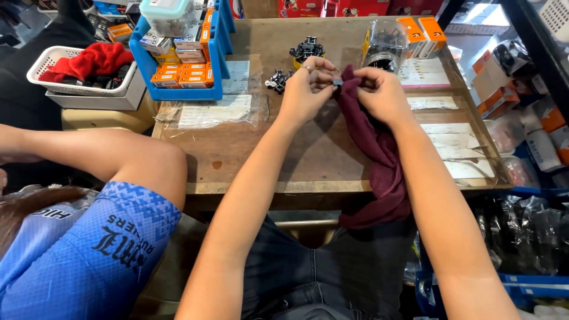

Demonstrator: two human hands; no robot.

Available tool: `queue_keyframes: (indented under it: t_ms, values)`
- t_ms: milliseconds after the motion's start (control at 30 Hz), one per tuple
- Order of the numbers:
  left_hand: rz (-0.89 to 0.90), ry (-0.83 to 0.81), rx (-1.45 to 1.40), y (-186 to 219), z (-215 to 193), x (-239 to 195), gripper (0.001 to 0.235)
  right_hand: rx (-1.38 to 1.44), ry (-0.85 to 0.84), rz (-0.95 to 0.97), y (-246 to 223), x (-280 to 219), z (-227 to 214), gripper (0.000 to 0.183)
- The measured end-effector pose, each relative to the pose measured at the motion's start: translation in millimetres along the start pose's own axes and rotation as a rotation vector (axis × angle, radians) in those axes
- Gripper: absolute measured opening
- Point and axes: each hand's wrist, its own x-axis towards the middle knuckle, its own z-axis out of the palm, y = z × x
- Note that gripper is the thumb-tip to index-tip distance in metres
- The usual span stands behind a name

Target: Cleaning and inspecting small motorcycle engine rollers or weights with a purple cloth.

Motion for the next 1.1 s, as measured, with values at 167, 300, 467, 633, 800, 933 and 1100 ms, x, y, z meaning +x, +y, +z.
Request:
queue_keyframes:
  t_ms: [167, 300, 467, 633, 800, 933, 1100]
  values:
    - [0.104, -0.06, 0.25, 16.4, 1.8, -4.6, 0.035, 0.034, -0.051, 0.172, 18.1, 2.2, -0.5, 0.021]
    - [0.141, -0.179, 0.718, 30.0, -0.1, -7.8, 0.039, 0.025, -0.051, 0.258, 45.3, 8.4, -0.3, 0.031]
    - [0.146, -0.167, 0.806, 23.4, -0.1, -13.0, 0.051, -0.162, -0.05, 0.198, 59.0, 10.9, -6.5, 0.034]
    - [0.356, -0.04, 0.769, 18.4, 2.8, -18.4, 0.055, -0.05, -0.119, 0.205, 35.2, 3.5, -7.3, 0.034]
    - [0.306, -0.04, 0.932, 0.8, 8.4, -16.4, 0.061, -0.135, -0.147, 0.169, 47.5, 5.7, -12.4, 0.023]
    - [0.288, -0.046, 0.949, 8.9, 8.7, -17.2, 0.059, -0.208, -0.144, 0.258, 24.5, 1.2, -9.2, 0.019]
    - [0.375, -0.075, 0.864, 14.7, 10.8, -24.1, 0.044, -0.022, -0.17, 0.244, -4.8, -6.5, -3.6, 0.036]
